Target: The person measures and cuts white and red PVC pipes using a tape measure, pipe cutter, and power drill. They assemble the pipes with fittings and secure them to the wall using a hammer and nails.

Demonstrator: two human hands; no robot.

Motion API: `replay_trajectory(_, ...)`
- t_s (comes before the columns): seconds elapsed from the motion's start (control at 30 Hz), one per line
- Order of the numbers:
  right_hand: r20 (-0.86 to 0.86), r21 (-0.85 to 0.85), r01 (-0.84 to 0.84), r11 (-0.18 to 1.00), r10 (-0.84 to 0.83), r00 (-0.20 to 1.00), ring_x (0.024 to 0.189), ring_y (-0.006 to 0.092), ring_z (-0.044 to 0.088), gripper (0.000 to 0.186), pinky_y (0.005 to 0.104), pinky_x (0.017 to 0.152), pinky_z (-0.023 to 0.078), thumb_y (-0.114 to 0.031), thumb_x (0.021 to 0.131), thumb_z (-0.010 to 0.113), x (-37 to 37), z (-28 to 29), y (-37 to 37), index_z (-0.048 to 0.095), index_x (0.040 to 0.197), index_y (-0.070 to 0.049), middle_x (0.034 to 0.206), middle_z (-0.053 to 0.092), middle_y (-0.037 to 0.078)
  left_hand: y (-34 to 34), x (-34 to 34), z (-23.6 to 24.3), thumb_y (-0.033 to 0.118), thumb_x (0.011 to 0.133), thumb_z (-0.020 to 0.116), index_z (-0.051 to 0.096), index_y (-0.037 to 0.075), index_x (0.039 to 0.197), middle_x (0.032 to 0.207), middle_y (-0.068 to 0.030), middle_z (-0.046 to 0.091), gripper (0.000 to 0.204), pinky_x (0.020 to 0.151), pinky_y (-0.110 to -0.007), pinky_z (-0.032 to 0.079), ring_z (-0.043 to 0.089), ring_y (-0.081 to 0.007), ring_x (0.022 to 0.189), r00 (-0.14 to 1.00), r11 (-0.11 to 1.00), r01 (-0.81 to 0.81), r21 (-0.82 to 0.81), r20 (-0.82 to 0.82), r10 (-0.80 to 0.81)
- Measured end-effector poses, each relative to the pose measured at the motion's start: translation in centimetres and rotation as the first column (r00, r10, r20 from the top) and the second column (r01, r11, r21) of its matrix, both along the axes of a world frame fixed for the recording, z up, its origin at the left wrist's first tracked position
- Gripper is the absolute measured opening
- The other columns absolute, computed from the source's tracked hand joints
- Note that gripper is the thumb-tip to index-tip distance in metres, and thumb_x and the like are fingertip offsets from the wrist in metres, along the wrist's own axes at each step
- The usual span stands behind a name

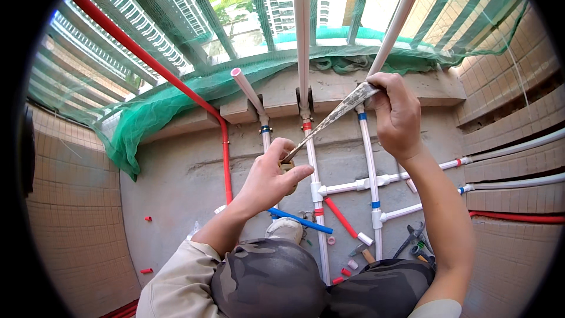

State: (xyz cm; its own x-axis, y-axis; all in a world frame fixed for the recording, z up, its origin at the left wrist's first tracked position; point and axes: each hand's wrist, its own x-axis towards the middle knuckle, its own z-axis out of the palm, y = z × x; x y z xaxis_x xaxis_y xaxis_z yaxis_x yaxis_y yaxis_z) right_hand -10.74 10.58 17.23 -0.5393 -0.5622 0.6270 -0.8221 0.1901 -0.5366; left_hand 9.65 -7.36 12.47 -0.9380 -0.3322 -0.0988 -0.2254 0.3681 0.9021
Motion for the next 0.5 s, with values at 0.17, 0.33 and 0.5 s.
replay_trajectory(0.17,-0.381,0.582,-0.135,0.802,0.416,0.826,0.076,0.0242,0.063,0.016,0.0352,0.061,0.051,-0.010,0.081,0.066,4.3,2.7,-2.4,0.060,0.096,-0.007,0.077,0.059,0.006,-0.1,0.9,1.2,0.040,0.078,0.084,0.044,0.001,0.132,0.086,-0.0201,0.066,0.078,0.085,-0.044,0.049,0.066,-0.0371,0.090,0.996,0.995,-0.053,-0.090,0.068,0.059)
replay_trajectory(0.33,-0.352,0.778,-0.077,0.623,0.535,0.768,0.076,0.0181,0.064,0.009,0.0317,0.061,0.050,-0.016,0.079,0.067,7.7,0.3,-0.7,0.060,0.082,-0.010,0.075,0.060,0.002,1.1,0.1,0.1,0.042,0.077,0.085,0.036,0.002,0.142,0.089,-0.0260,0.068,0.090,0.086,-0.049,0.050,0.067,-0.0453,0.095,0.970,0.980,0.075,-0.182,0.240,-0.030)
replay_trajectory(0.5,-0.216,0.808,-0.127,0.575,0.489,0.845,0.075,0.0198,0.065,0.010,0.0329,0.061,0.051,-0.017,0.079,0.066,9.1,-2.1,1.5,0.061,0.077,-0.008,0.073,0.061,0.003,3.1,0.6,-0.9,0.040,0.086,0.077,0.037,-0.001,0.140,0.088,-0.0244,0.069,0.079,0.080,-0.051,0.053,0.068,-0.0456,0.089,0.924,0.937,0.307,-0.170,0.288,-0.250)
